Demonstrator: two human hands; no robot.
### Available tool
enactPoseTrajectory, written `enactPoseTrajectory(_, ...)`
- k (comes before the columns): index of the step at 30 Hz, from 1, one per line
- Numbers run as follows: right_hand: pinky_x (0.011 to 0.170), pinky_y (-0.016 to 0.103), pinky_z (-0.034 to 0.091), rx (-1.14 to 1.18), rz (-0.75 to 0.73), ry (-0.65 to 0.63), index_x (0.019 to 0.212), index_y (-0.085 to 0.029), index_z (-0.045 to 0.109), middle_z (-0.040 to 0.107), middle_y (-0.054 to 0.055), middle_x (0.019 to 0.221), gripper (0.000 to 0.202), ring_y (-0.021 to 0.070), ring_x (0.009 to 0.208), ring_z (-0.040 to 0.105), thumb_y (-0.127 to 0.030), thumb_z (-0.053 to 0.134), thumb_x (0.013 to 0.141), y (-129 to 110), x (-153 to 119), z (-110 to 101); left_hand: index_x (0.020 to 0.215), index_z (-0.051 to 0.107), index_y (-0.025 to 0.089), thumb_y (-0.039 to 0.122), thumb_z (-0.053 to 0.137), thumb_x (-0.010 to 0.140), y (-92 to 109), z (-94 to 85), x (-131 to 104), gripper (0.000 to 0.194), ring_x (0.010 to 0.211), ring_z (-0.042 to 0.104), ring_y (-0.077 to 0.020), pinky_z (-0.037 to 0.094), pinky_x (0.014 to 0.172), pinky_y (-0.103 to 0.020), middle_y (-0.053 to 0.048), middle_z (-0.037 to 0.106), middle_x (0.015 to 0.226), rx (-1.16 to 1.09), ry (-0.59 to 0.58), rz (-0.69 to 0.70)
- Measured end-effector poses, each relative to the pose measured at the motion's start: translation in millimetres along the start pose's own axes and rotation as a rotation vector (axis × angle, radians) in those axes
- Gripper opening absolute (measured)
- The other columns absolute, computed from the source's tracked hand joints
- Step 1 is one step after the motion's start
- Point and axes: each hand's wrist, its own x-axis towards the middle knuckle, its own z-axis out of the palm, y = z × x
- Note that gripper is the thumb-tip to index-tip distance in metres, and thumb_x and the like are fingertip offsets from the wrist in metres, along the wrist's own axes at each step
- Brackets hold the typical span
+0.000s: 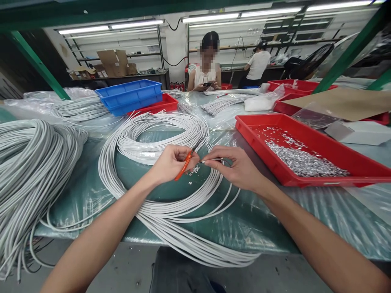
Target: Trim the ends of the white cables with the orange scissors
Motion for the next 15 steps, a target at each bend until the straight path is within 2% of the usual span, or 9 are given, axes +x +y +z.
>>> enactPoseTrajectory(4,0.064,0.028,0.042,-0.051,-0.042,-0.024,0.083,-0.017,0.073,0.065,0.003,0.073,0.015,0.0147,0.068,0.056,-0.025,0.062,0.09,1.0,-0.1,-0.8,0.068,0.063,0.011,0.012,0.065,0.07,2.0,-1.0,-1.3,0.003,0.048,0.047,-0.0042,0.039,0.047,-0.014,0.003,0.056,0.055,0.014,-0.044,0.002)
enactPoseTrajectory(9,0.07,0.031,0.044,-0.156,-0.156,-0.01,0.084,-0.018,0.073,0.067,0.005,0.074,0.015,0.0173,0.073,0.056,-0.024,0.061,0.092,4.1,-0.7,2.0,0.069,0.065,0.01,0.01,0.062,0.069,2.9,-3.7,-1.3,0.002,0.047,0.047,-0.0037,0.037,0.044,-0.013,0.004,0.055,0.054,0.028,-0.099,-0.033)
enactPoseTrajectory(15,0.071,0.032,0.044,-0.199,-0.183,0.026,0.085,-0.02,0.074,0.069,0.005,0.074,0.015,0.0183,0.074,0.057,-0.021,0.06,0.091,3.1,-1.9,4.0,0.067,0.064,0.01,0.01,0.061,0.069,6.3,-3.9,-1.8,0.004,0.045,0.044,-0.003,0.034,0.043,-0.013,0.005,0.054,0.05,0.034,-0.113,-0.03)
